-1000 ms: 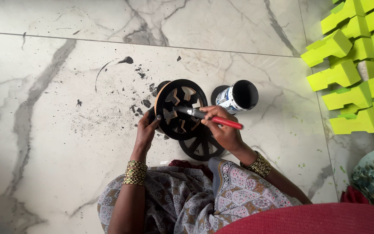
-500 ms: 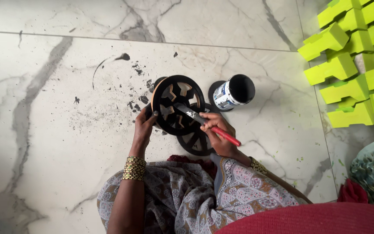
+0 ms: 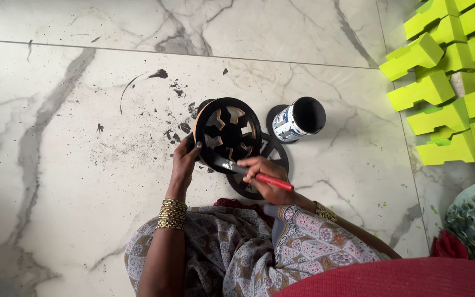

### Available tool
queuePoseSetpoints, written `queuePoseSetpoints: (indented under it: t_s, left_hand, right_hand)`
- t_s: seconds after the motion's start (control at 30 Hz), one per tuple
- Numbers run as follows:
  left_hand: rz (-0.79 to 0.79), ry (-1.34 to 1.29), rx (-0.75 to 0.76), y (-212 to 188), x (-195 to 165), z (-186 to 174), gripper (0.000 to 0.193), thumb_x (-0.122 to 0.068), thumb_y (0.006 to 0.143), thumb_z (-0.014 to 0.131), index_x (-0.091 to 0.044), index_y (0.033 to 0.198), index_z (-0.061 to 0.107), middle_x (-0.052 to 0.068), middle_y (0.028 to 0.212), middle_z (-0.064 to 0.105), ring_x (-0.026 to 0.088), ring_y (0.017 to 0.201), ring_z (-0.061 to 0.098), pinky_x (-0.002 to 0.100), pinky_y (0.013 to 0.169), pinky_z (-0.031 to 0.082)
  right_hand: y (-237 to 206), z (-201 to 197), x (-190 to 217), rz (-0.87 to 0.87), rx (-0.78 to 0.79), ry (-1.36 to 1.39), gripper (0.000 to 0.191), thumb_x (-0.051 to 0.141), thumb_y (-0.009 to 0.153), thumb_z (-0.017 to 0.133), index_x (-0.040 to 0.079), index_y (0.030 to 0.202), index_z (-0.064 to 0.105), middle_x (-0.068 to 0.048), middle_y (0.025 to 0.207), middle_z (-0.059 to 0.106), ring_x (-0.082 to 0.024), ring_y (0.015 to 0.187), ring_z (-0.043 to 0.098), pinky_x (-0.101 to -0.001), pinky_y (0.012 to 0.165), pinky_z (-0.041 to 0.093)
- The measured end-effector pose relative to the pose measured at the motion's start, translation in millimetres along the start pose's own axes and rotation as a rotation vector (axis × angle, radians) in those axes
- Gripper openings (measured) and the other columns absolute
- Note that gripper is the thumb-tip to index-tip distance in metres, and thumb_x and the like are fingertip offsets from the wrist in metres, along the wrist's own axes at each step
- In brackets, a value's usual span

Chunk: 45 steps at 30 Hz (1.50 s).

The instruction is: The person sits on the floor and paints decorative wheel-shaped wooden and foam cutout pieces black using a paintbrush, dipping the brush into a paint can and rotating each piece to coat its surfaces, working on one piece at a time.

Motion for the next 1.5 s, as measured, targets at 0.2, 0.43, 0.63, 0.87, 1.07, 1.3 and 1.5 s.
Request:
queuePoseSetpoints:
  t_s: [0.2, 0.43, 0.63, 0.87, 1.07, 1.3, 1.5]
  left_hand:
    - [0.015, 0.0, 0.018, 0.0, -0.9, 1.1, 0.034, -0.007, 0.101, 0.057, 0.004, 0.134, 0.057, 0.013, 0.118, 0.071, 0.018, 0.106, 0.068, 0.034, 0.094, 0.055]
    - [-0.001, 0.026, 0.006, -2.5, -4.0, 2.0, 0.036, -0.007, 0.1, 0.057, 0.003, 0.135, 0.057, 0.012, 0.117, 0.072, 0.018, 0.106, 0.068, 0.035, 0.094, 0.055]
    - [0.015, 0.016, 0.018, -2.9, -3.7, 1.3, 0.035, -0.006, 0.101, 0.058, 0.005, 0.134, 0.058, 0.014, 0.118, 0.072, 0.019, 0.106, 0.067, 0.036, 0.094, 0.054]
    - [0.002, 0.03, 0.019, -1.3, -3.5, 4.1, 0.036, -0.007, 0.1, 0.059, 0.002, 0.135, 0.058, 0.012, 0.12, 0.071, 0.017, 0.109, 0.066, 0.034, 0.096, 0.053]
    - [-0.005, 0.064, 0.027, -5.4, -4.9, 3.3, 0.035, -0.008, 0.101, 0.059, 0.002, 0.135, 0.058, 0.012, 0.119, 0.071, 0.018, 0.11, 0.066, 0.034, 0.096, 0.053]
    - [0.029, 0.052, 0.034, -6.8, -7.9, 6.8, 0.035, -0.006, 0.1, 0.06, 0.003, 0.134, 0.059, 0.013, 0.119, 0.072, 0.017, 0.107, 0.067, 0.034, 0.094, 0.054]
    - [0.043, 0.035, 0.053, -5.2, -8.9, 9.7, 0.037, -0.006, 0.1, 0.06, 0.003, 0.136, 0.058, 0.012, 0.119, 0.072, 0.017, 0.107, 0.068, 0.033, 0.093, 0.055]
  right_hand:
    - [-11.4, -28.9, -4.2, 0.128, 0.208, -0.37, 0.016, -0.002, 0.089, 0.072, 0.005, 0.093, 0.058, -0.011, 0.104, 0.07, -0.022, 0.111, 0.073, -0.0266, 0.081, 0.064]
    - [17.8, -26.9, 14.1, 0.143, 0.151, -0.103, 0.018, -0.002, 0.09, 0.074, 0.005, 0.096, 0.058, -0.013, 0.107, 0.071, -0.022, 0.106, 0.072, -0.0305, 0.084, 0.06]
    - [57.2, -58.2, 12.0, -0.013, -0.175, -0.048, 0.009, -0.004, 0.098, 0.065, 0.003, 0.102, 0.061, -0.017, 0.126, 0.066, -0.017, 0.104, 0.07, -0.0267, 0.09, 0.062]
    - [79.2, -94.3, -3.5, -0.049, -0.471, 0.11, 0.019, -0.004, 0.101, 0.065, 0.003, 0.112, 0.051, -0.021, 0.129, 0.063, -0.014, 0.105, 0.066, -0.0257, 0.093, 0.058]
    - [78.2, -25.3, 15.1, -0.098, -0.227, -0.027, 0.015, -0.001, 0.1, 0.065, 0.005, 0.107, 0.054, -0.018, 0.13, 0.066, -0.017, 0.113, 0.07, -0.0266, 0.09, 0.064]
    - [87.7, -71.0, -3.4, -0.049, -0.396, 0.043, 0.017, -0.003, 0.099, 0.068, 0.003, 0.109, 0.054, -0.016, 0.128, 0.066, -0.018, 0.114, 0.066, -0.0283, 0.095, 0.057]
    - [23.0, -106.1, -35.9, -0.003, -0.39, -0.138, 0.017, -0.005, 0.099, 0.069, 0.0, 0.106, 0.054, -0.015, 0.114, 0.062, -0.019, 0.117, 0.066, -0.0299, 0.101, 0.059]
Point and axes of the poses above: each hand's wrist, its own y-axis towards the middle knuckle, its own z-axis out of the palm, x = y × z, the point moved 7 cm from there along y, towards the middle knuckle
